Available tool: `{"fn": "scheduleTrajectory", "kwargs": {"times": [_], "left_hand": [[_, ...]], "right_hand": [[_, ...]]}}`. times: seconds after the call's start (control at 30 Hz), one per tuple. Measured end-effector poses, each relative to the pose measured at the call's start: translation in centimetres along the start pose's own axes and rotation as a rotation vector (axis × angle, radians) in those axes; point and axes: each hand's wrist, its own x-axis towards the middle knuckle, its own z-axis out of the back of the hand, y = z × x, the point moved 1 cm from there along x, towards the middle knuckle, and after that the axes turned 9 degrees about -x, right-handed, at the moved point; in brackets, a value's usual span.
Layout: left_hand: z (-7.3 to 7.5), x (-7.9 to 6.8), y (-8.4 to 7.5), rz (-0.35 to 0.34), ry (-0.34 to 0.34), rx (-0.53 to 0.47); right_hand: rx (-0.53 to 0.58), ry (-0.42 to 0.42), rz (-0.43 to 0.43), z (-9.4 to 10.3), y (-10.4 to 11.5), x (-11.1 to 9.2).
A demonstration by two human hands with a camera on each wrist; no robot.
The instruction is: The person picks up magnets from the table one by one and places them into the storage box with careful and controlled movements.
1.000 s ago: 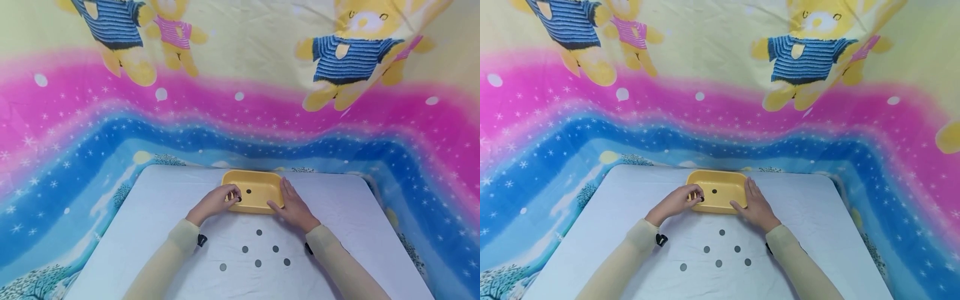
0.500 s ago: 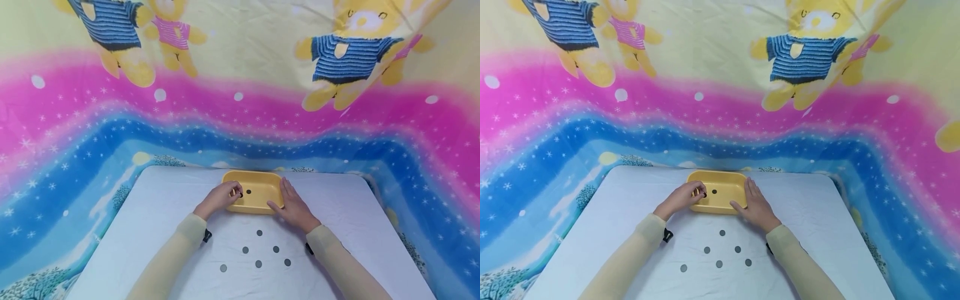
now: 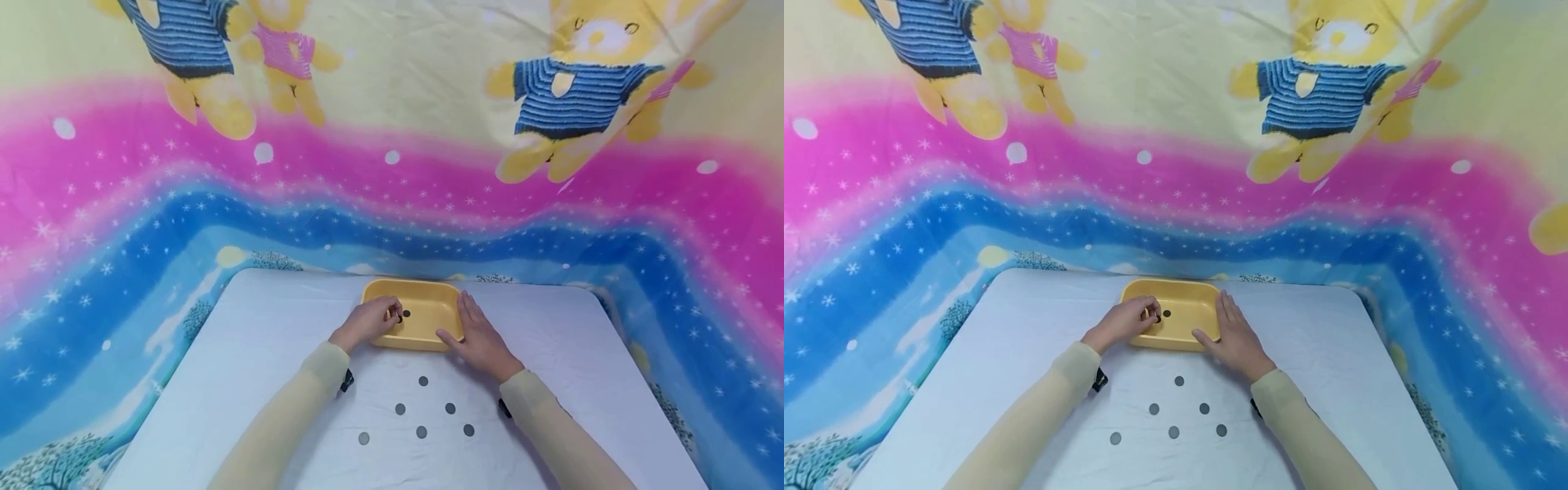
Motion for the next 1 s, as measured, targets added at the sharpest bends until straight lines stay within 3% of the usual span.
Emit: {"fn": "scheduleTrajectory", "kwargs": {"times": [0.4,1.0], "left_hand": [[-0.1,1.1,0.3,0.040,0.043,0.054],[-0.6,2.0,0.0,0.052,0.049,0.231]], "right_hand": [[0.005,0.000,0.006,-0.1,0.0,0.0],[0.008,-0.005,0.008,-0.1,-0.1,0.0]]}}
